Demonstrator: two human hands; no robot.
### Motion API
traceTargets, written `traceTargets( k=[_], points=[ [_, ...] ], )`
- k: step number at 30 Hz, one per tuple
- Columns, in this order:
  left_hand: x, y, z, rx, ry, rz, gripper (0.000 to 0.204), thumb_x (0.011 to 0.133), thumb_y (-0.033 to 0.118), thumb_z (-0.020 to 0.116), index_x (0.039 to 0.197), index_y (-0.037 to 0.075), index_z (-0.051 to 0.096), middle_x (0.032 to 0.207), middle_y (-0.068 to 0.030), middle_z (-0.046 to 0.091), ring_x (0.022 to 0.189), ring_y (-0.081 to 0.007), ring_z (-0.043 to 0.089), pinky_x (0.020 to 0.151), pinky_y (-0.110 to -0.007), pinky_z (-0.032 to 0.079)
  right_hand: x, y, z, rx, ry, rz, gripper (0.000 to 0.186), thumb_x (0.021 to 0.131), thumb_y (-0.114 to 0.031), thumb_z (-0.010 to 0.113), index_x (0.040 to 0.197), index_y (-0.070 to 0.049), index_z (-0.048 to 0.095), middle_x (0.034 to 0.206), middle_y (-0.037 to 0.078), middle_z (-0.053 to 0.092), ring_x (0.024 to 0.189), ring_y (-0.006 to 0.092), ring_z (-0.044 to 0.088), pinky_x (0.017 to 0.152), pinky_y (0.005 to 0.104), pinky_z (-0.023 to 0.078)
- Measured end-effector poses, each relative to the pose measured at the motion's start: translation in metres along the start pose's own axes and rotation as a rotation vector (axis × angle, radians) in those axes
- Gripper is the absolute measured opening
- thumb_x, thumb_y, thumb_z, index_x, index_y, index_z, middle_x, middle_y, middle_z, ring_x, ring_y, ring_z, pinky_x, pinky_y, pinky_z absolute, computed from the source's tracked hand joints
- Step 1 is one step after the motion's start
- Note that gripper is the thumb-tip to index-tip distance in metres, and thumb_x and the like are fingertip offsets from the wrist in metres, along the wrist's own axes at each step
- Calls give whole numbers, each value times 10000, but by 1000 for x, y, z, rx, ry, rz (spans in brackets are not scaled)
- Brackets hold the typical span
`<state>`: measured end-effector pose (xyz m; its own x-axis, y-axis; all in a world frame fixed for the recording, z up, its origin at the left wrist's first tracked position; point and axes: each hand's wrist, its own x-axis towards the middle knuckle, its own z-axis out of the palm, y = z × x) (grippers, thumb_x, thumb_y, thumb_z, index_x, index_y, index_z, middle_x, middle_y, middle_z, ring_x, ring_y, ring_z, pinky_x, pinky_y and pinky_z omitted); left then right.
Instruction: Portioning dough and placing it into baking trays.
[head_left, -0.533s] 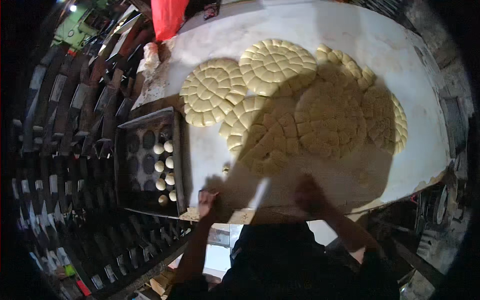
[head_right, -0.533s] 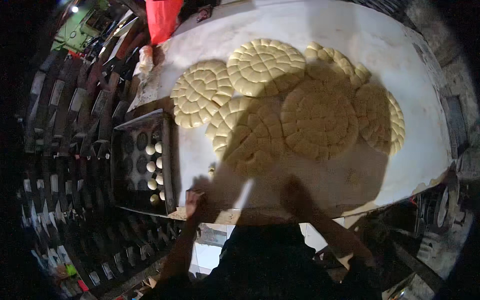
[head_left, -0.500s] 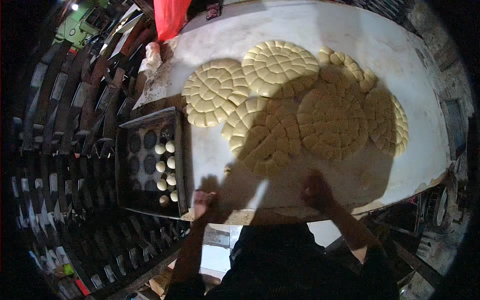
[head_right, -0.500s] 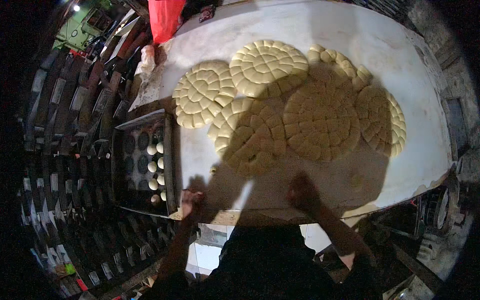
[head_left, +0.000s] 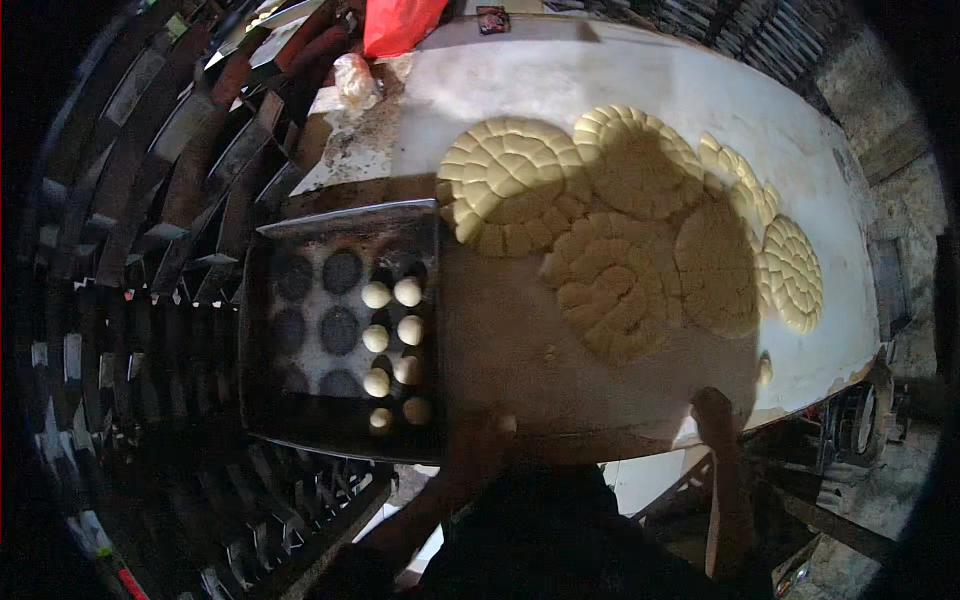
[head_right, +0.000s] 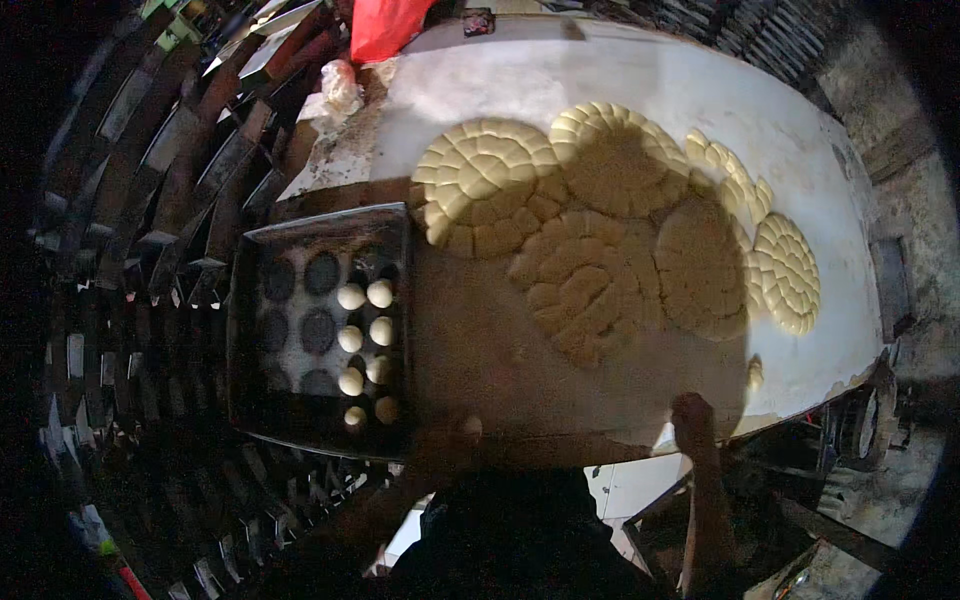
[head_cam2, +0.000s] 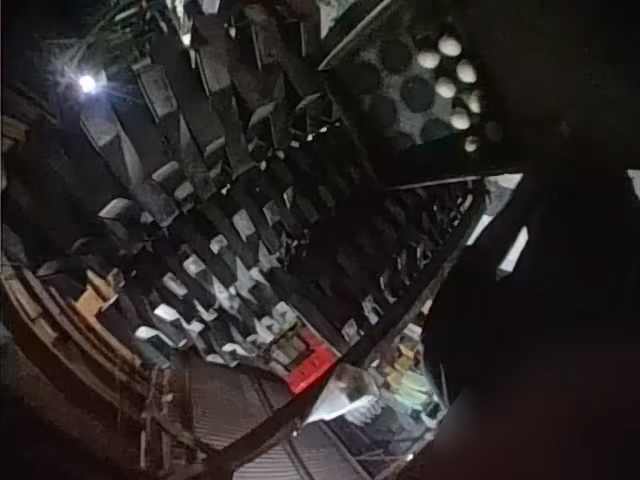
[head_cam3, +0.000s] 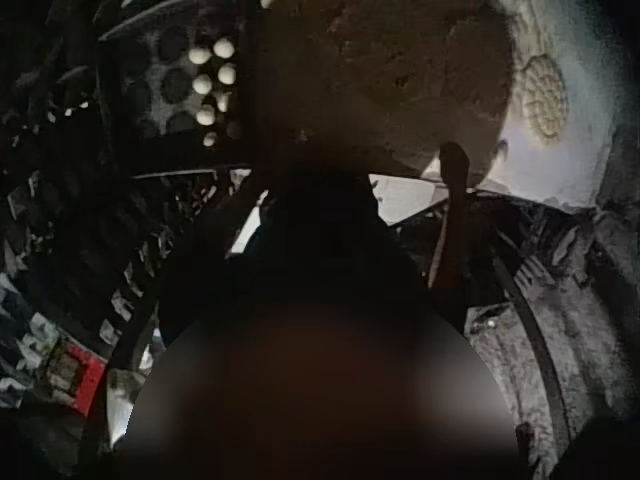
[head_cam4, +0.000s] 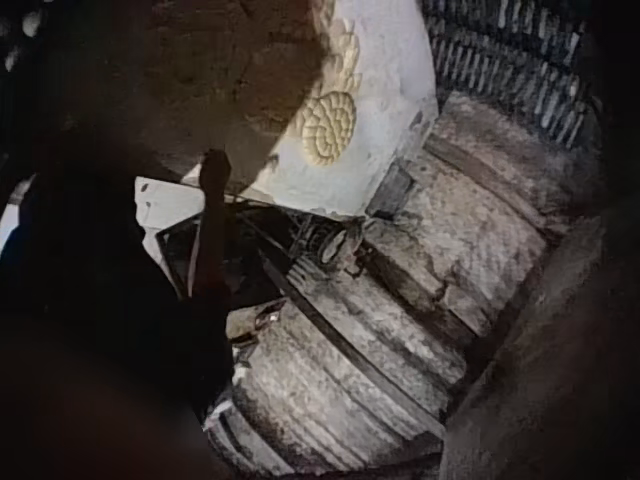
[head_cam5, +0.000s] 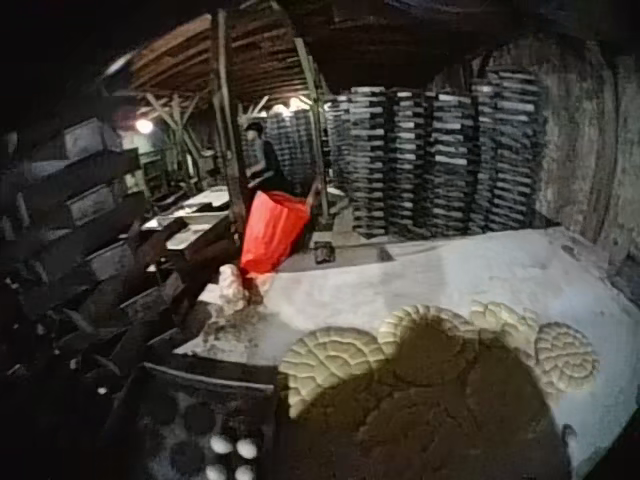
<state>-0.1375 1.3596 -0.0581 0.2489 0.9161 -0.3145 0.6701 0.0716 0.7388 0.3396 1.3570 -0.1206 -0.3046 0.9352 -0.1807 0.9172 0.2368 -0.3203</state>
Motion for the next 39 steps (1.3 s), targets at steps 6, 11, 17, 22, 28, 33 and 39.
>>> traceTargets(
  k=[6, 11, 17, 22, 28, 33, 39],
  points=[
    [143, -74, -170, 24, 623, 200, 265, 891, 168, 562, 1102, 7, 554, 1066, -215, 598, 952, -387, 596, 867, -479, 452, 120, -159, -21, 487, -5, 139, 373, 742, -185, 713, 1065, -26, 618, 1158, 166, 583, 1072, 338, 553, 930, 448, 447],
    [197, -206, -206, -123, 545, 147, 372, 833, 153, 608, 1179, 39, 534, 1125, -196, 598, 1046, -367, 576, 922, -432, 439, 289, -401, -43, 703, 333, -468, 313, 812, -168, 702, 1042, 5, 580, 1019, 156, 589, 962, 265, 606, 806, 394, 505],
    [114, -121, -220, -174, 700, 212, 428, 835, 181, 641, 1215, 28, 520, 1144, -170, 602, 1064, -279, 588, 932, -355, 446, 373, -397, 50, 208, 483, -666, 180, 788, -160, 666, 929, -58, 621, 976, 147, 607, 917, 338, 584, 910, 471, 430],
    [20, -20, -124, -722, 587, -19, 323, 864, 219, 624, 1140, 55, 582, 1021, -132, 639, 942, -214, 619, 818, -349, 487, 216, -319, 10, 333, 666, -535, 205, 783, -148, 669, 918, -7, 606, 864, 155, 595, 784, 322, 584, 718, 410, 486],
    [150, 17, 23, 91, 155, -54, 331, 917, 355, 533, 1068, 75, 623, 957, -148, 645, 846, -255, 632, 799, -402, 494, 87, -130, 37, 428, 682, 19, 132, 778, -132, 653, 849, -35, 600, 763, 128, 570, 714, 309, 562, 650, 420, 452],
    [239, 16, 82, 468, 587, -474, 491, 932, 449, 465, 1128, 13, 576, 1010, -166, 635, 924, -284, 626, 821, -407, 487, 48, -54, 61, 298, 636, -54, 159, 750, -152, 673, 823, -39, 590, 815, 169, 581, 785, 362, 553, 772, 466, 442],
    [239, -44, 62, -449, 223, -9, 552, 834, 398, 632, 1202, -7, 560, 1158, -153, 598, 1023, -283, 597, 864, -405, 497, 46, -48, 50, 376, 691, -44, 157, 776, -147, 639, 864, -21, 607, 871, 182, 563, 866, 369, 529, 779, 473, 430]
  ],
)
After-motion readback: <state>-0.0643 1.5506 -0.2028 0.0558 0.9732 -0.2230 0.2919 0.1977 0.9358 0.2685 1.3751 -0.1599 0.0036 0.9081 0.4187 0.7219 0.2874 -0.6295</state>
